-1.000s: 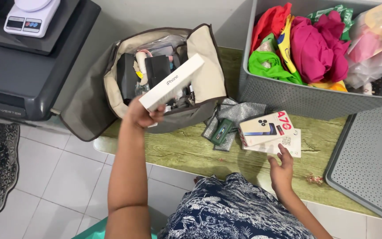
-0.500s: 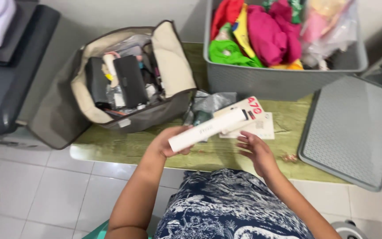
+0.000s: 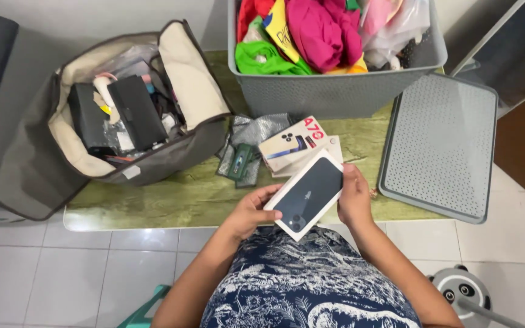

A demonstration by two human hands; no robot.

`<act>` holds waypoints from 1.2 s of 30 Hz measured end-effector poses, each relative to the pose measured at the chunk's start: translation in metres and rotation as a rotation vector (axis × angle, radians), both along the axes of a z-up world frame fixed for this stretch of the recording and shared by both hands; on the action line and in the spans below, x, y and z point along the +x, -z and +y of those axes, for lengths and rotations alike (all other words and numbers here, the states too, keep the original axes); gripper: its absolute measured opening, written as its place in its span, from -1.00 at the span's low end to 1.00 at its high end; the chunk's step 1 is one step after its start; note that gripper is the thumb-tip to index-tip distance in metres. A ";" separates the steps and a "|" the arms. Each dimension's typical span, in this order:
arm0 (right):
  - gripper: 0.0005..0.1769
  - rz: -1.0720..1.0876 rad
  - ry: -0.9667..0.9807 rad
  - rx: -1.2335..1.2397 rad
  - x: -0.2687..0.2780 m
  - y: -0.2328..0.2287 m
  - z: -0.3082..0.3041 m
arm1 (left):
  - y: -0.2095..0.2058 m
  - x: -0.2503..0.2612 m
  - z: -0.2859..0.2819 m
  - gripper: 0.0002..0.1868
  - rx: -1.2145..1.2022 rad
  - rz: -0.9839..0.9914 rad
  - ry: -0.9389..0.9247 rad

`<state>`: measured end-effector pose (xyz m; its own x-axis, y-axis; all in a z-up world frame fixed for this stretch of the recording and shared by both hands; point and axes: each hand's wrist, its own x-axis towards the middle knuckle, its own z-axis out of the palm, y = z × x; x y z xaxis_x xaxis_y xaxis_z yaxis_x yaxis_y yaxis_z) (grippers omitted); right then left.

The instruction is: Organize clothes and small items into a bin and a carry bag.

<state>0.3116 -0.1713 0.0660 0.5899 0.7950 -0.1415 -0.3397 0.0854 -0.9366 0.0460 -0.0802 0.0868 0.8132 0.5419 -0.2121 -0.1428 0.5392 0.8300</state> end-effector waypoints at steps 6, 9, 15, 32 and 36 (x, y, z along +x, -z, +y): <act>-0.32 -1.347 0.071 0.116 -0.046 -0.091 -0.015 | 0.003 0.012 -0.008 -0.36 -0.321 -0.100 -0.091; -0.19 -1.560 -0.359 0.109 -0.073 -0.111 -0.010 | 0.007 0.024 -0.018 -0.36 -0.298 -0.065 -0.126; -0.25 -1.719 -0.614 -0.282 -0.053 -0.103 0.029 | 0.072 0.025 -0.010 -0.39 0.105 -0.098 -0.135; 0.30 -0.694 -0.333 -0.202 -0.072 -0.130 0.032 | -0.009 0.026 -0.024 -0.19 0.431 -0.165 -0.376; 0.13 -1.039 -0.303 0.012 -0.070 -0.144 0.028 | -0.006 0.026 -0.020 -0.11 0.156 -0.436 -0.185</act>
<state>0.2412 -0.1435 0.2098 0.1953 0.9260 0.3230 0.6113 0.1426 -0.7784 0.0722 -0.0999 0.0923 0.6955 0.6837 0.2209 -0.5758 0.3465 0.7405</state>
